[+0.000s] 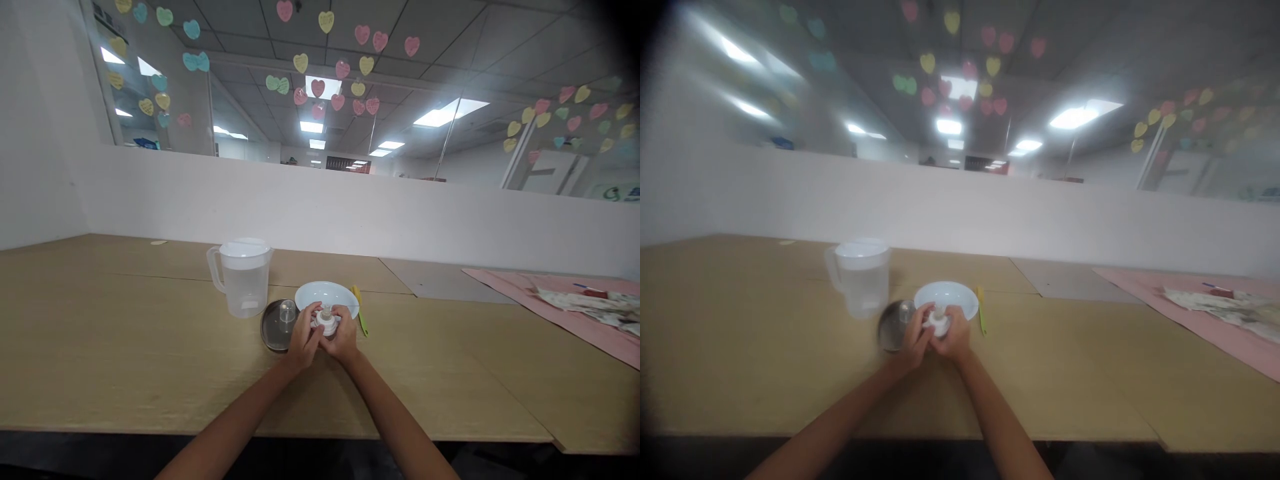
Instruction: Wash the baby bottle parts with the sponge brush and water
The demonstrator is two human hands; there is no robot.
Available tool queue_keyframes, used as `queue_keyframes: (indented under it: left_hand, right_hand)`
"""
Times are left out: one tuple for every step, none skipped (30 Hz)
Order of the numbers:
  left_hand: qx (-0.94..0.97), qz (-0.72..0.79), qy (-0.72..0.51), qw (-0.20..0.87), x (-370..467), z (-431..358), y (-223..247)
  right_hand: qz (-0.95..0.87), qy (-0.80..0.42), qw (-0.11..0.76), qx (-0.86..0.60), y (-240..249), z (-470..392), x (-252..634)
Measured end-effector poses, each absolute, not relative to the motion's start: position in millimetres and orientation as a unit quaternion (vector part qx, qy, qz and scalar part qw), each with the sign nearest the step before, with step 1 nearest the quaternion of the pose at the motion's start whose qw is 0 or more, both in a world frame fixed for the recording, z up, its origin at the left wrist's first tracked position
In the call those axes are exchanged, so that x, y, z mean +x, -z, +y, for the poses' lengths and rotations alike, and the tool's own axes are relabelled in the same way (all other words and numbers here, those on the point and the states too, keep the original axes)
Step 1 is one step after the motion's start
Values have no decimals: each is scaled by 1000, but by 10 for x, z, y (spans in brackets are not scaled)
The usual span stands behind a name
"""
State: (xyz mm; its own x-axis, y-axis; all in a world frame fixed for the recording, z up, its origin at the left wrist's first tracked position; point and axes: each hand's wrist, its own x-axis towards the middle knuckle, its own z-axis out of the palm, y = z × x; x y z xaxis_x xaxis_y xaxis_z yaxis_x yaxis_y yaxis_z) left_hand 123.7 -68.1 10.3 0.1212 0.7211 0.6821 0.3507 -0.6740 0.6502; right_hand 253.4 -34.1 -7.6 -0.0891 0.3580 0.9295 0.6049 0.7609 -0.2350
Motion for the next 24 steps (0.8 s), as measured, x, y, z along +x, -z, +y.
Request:
queue_keyframes:
  left_hand:
    - [729, 367, -553, 167, 1235, -678, -97]
    - [730, 366, -554, 164, 1234, -677, -93]
    - [732, 363, -554, 159, 1235, -677, -93]
    - [734, 361, -554, 152, 1238, -678, -97]
    - [736, 361, -555, 144, 1241, -679, -104]
    - [735, 363, -556, 136, 1245, -681, -112]
    - [734, 366, -558, 130, 1248, -683, -119]
    - [733, 370, -557, 128, 1250, -685, -125]
    - [733, 372, -555, 130, 1250, -686, -127]
    - [733, 373, -551, 136, 1249, -687, -126]
    - [734, 372, -550, 144, 1246, -687, -121]
    - [733, 371, -550, 151, 1242, -686, -113]
    - [731, 368, -554, 155, 1239, -685, -105]
    - [727, 366, -559, 157, 1236, -684, -99]
    - [726, 363, -562, 157, 1234, -683, -95]
    - [728, 361, -562, 156, 1233, -683, -94]
    - [731, 360, -559, 153, 1233, -684, -98]
    - [734, 362, -555, 149, 1234, -685, -105]
    - [736, 367, -551, 144, 1236, -687, -113]
    - [737, 372, -548, 138, 1238, -688, -122]
    - [737, 376, -546, 133, 1239, -690, -128]
    - [737, 378, -545, 129, 1238, -691, -131]
    - [739, 377, -544, 128, 1237, -691, -131]
    - [741, 375, -543, 128, 1235, -692, -128]
  right_hand:
    - [-729, 107, 588, -333, 75, -344, 2534]
    - [-730, 107, 586, -337, 72, -348, 2534]
    - [-733, 106, 581, -337, 65, -352, 2534]
    - [-738, 105, 576, -336, 57, -355, 2533]
    - [-742, 104, 572, -334, 49, -358, 2532]
    - [-744, 104, 572, -331, 42, -358, 2531]
    - [-744, 104, 573, -328, 38, -358, 2529]
    - [-742, 103, 575, -328, 37, -355, 2527]
    - [-740, 102, 579, -328, 39, -352, 2524]
    - [-737, 99, 582, -329, 44, -349, 2521]
    - [-736, 95, 584, -329, 50, -345, 2518]
    - [-735, 92, 586, -328, 58, -343, 2515]
    - [-735, 89, 587, -327, 65, -341, 2512]
    - [-735, 88, 588, -325, 72, -341, 2510]
    - [-736, 86, 588, -324, 76, -343, 2509]
    - [-737, 85, 587, -325, 78, -346, 2508]
    - [-737, 84, 586, -327, 77, -350, 2507]
    - [-737, 84, 584, -330, 74, -355, 2507]
    - [-737, 84, 582, -332, 68, -359, 2506]
    - [-738, 84, 580, -334, 61, -364, 2505]
    - [-739, 85, 578, -336, 53, -368, 2504]
    - [-738, 85, 578, -338, 44, -372, 2503]
    - [-738, 86, 577, -338, 36, -375, 2501]
    - [-739, 88, 575, -338, 29, -377, 2500]
